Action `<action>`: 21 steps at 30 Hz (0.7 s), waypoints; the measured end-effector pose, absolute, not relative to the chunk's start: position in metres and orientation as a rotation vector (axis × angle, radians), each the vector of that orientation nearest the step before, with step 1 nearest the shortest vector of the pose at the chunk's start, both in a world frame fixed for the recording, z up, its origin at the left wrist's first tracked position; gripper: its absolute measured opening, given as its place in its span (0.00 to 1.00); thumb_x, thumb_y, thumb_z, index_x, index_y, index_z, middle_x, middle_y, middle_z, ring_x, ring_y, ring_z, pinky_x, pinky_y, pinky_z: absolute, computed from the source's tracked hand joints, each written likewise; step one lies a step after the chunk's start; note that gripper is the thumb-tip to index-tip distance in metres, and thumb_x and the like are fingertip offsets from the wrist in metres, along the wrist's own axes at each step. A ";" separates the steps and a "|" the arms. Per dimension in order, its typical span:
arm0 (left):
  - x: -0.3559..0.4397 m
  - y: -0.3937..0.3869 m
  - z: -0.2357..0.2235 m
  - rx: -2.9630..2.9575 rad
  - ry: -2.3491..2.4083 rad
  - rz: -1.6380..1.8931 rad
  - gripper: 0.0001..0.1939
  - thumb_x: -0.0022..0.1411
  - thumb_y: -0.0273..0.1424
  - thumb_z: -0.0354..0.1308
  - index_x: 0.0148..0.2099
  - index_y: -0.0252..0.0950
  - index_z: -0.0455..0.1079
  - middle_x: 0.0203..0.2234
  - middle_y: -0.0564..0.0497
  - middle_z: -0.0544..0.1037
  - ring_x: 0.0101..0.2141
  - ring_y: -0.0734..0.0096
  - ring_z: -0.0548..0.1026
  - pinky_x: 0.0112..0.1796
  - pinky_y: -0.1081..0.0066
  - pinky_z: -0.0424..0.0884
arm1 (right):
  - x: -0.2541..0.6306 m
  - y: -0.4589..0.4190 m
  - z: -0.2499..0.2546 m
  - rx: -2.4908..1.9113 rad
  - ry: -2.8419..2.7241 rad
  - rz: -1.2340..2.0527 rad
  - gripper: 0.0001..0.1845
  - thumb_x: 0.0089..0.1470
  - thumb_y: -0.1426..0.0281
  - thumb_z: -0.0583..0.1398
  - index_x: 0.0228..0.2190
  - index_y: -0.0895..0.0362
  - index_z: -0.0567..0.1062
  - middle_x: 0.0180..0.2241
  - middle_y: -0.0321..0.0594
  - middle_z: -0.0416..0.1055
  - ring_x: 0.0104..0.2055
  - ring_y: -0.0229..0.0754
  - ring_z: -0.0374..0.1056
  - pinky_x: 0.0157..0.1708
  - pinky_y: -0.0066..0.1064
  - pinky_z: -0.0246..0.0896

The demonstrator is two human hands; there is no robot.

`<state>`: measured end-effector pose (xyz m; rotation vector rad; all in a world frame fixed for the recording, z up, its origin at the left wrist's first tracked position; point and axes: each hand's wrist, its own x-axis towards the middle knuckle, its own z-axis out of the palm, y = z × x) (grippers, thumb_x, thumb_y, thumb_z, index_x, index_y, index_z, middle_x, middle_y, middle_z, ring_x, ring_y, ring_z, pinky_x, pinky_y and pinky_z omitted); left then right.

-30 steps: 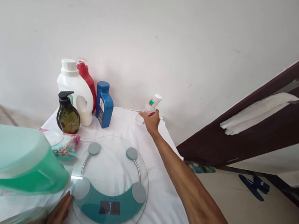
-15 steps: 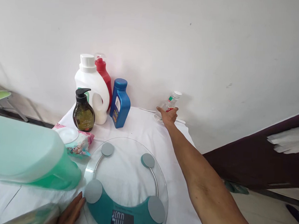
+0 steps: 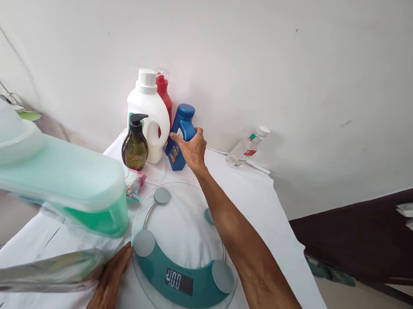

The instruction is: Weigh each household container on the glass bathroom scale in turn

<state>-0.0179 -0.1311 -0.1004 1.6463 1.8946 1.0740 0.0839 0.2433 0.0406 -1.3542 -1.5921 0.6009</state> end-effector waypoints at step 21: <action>-0.020 -0.147 -0.068 1.912 1.822 0.965 0.41 0.75 0.37 0.53 0.79 0.41 0.34 0.74 0.36 0.54 0.71 0.46 0.59 0.65 0.46 0.68 | 0.214 0.107 0.094 -1.030 -1.380 0.827 0.21 0.32 0.65 0.78 0.29 0.52 0.77 0.27 0.31 0.68 0.29 0.40 0.65 0.31 0.36 0.68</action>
